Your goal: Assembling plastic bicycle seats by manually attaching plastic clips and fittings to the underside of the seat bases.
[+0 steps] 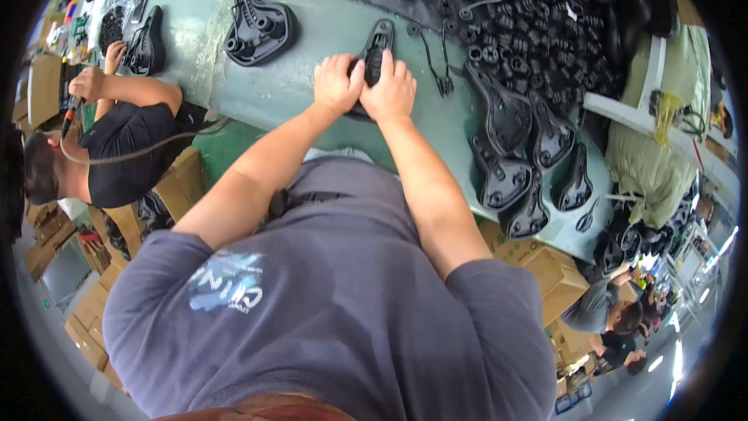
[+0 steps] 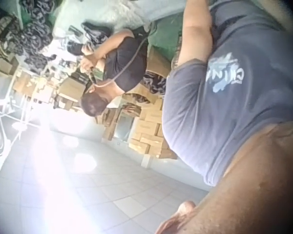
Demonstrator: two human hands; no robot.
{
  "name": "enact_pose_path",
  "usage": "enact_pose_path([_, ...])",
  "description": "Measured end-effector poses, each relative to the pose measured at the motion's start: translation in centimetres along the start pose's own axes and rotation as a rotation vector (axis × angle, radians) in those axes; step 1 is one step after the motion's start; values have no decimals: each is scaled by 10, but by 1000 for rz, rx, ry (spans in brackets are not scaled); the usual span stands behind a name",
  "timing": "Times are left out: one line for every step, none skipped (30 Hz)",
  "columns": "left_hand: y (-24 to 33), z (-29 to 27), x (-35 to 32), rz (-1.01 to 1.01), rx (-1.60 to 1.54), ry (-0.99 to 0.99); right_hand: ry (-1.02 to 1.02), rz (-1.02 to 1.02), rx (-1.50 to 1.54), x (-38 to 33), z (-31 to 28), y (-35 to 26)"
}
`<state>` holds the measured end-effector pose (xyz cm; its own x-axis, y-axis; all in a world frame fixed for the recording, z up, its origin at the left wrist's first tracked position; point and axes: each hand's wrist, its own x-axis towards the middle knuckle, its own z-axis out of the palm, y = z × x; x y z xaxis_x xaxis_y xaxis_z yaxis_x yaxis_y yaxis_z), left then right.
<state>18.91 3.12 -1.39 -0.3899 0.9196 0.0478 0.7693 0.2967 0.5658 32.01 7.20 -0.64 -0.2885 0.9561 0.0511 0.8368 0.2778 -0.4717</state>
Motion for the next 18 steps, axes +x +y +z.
enact_pose_path([0, 4, 14, 36, -14, 81, -1, 0, 11, 10, 1, 2])
enact_pose_path([-1, 3, 17, -24, -44, 18, 1, 0, 22, 18, 0, 4])
enact_pose_path([0, 2, 9, -90, -69, -42, -24, -6, 24, 5, -9, 10])
enact_pose_path([-5, 3, 11, -160, -89, -87, -5, -18, 24, 17, -19, 22])
enact_pose_path([-17, 1, 21, -281, -122, -227, -24, -101, -60, 21, -36, 41])
enact_pose_path([-35, -3, 27, -412, -152, -374, -53, -180, -141, 12, -58, 57])
enact_pose_path([-63, -8, 26, -385, -168, -525, -97, -134, -266, 4, -88, 67])
enact_pose_path([-66, -11, 24, -381, -169, -515, -119, -72, -402, 6, -117, 84])
enact_pose_path([-63, -16, 25, -333, -114, -565, -199, 51, -561, 4, -136, 106])
enact_pose_path([-64, -21, 24, -290, -56, -620, -287, 182, -715, -4, -151, 127])
enact_pose_path([-71, -26, 27, -341, -38, -606, -350, 244, -686, -10, -161, 147])
enact_pose_path([-80, -30, 29, -393, -20, -599, -417, 312, -657, -20, -170, 166])
enact_pose_path([-90, -43, 33, -352, 70, -562, -364, 214, -562, -26, -178, 181])
enact_pose_path([-98, -59, 38, -428, 58, -556, -362, 239, -566, -30, -181, 184])
enact_pose_path([-134, -62, 31, -428, 52, -335, -423, 254, -569, -26, -184, 175])
enact_pose_path([-152, -77, 42, -696, -108, -451, -485, 283, -574, -28, -186, 168])
enact_pose_path([-219, -86, 36, -603, -160, -270, -416, 260, -528, -24, -184, 150])
enact_pose_path([-230, -96, 43, -603, -46, -344, -337, 291, -479, -31, -180, 138])
